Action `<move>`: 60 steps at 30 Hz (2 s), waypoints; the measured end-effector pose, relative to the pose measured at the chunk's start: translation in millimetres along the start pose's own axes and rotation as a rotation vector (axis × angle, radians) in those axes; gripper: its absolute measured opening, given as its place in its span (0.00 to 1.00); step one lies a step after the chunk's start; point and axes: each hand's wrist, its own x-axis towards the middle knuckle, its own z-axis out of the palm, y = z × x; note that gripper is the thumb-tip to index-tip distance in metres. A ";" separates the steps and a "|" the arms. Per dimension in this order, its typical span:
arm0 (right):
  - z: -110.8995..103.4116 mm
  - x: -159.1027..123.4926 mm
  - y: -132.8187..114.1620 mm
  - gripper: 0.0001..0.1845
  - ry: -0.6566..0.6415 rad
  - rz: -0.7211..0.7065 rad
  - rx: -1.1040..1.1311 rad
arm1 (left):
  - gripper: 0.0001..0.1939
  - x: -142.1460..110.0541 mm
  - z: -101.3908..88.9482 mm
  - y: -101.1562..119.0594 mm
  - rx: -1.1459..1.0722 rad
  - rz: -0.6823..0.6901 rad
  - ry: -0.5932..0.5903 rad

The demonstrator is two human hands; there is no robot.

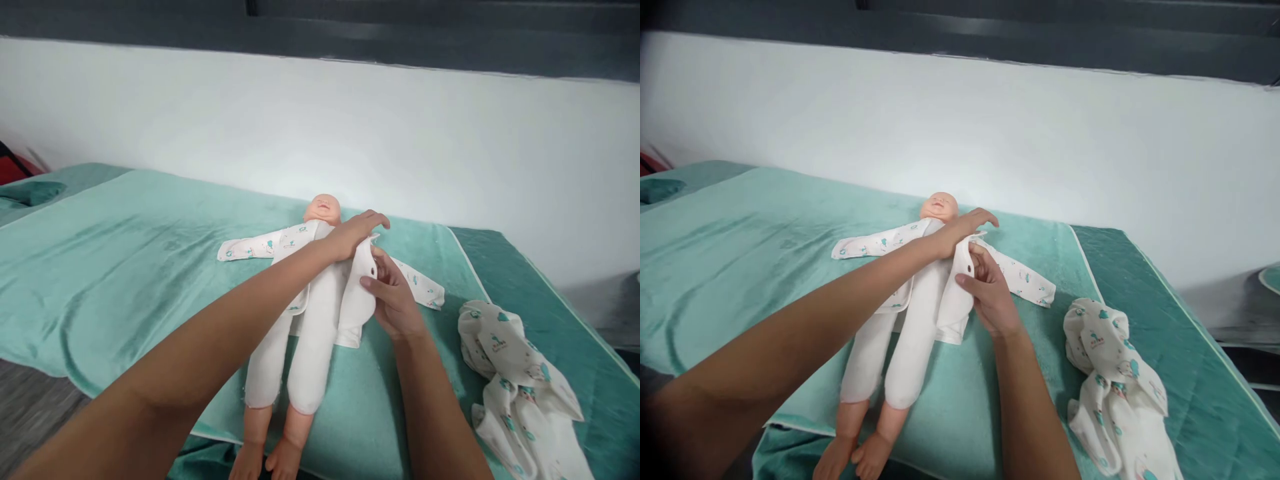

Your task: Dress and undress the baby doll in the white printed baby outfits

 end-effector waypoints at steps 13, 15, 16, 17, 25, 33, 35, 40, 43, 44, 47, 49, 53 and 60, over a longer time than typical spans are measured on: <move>-4.7 -9.1 -2.5 0.17 -0.474 0.132 -0.156 | 0.09 -76.3 -40.5 -33.6 0.121 -0.279 0.434; -7.4 -8.6 -4.8 0.17 -0.472 0.107 -0.134 | 0.09 -99.3 -28.0 -31.0 0.044 -0.272 0.506; -7.9 -8.2 -5.4 0.17 -0.463 0.090 -0.114 | 0.09 -112.4 -19.8 -28.9 -0.015 -0.281 0.545; -7.8 -7.8 -5.6 0.17 -0.458 0.082 -0.099 | 0.09 -126.3 -10.6 -26.5 -0.081 -0.302 0.587; -7.9 -16.0 12.2 0.18 -0.517 0.275 -0.026 | 0.21 -215.1 37.0 -4.4 -0.683 -0.588 0.694; -16.2 -79.3 30.0 0.13 -0.092 0.273 -0.072 | 0.14 -228.3 39.5 -4.9 -0.653 -0.612 0.740; -14.6 -92.5 33.8 0.10 0.120 0.157 -0.027 | 0.11 -227.0 40.1 -10.2 -0.685 -0.620 0.765; -19.9 -94.3 40.3 0.10 0.594 -0.025 0.092 | 0.26 -222.4 20.6 -36.9 -1.155 -0.772 0.935; -33.7 -71.4 43.0 0.09 0.634 0.034 0.143 | 0.40 -223.9 2.7 -57.4 -1.453 -0.710 0.976; -39.2 -60.9 43.2 0.08 0.636 0.049 0.153 | 0.43 -224.9 -1.6 -63.3 -1.520 -0.686 0.986; -53.2 -27.9 40.1 0.09 0.635 0.081 0.172 | 0.46 -226.6 -8.5 -77.7 -1.644 -0.641 1.009; -58.3 -9.6 35.7 0.10 0.626 0.095 0.183 | 0.43 -225.8 -9.9 -85.6 -1.667 -0.616 1.034; -58.2 7.3 29.9 0.10 0.543 0.102 0.175 | 0.30 -222.3 -13.5 -97.9 -1.641 -0.552 1.113; -34.9 -1.1 38.2 0.10 0.273 0.162 0.068 | 0.47 -227.5 -9.2 -69.0 -1.575 -0.581 0.938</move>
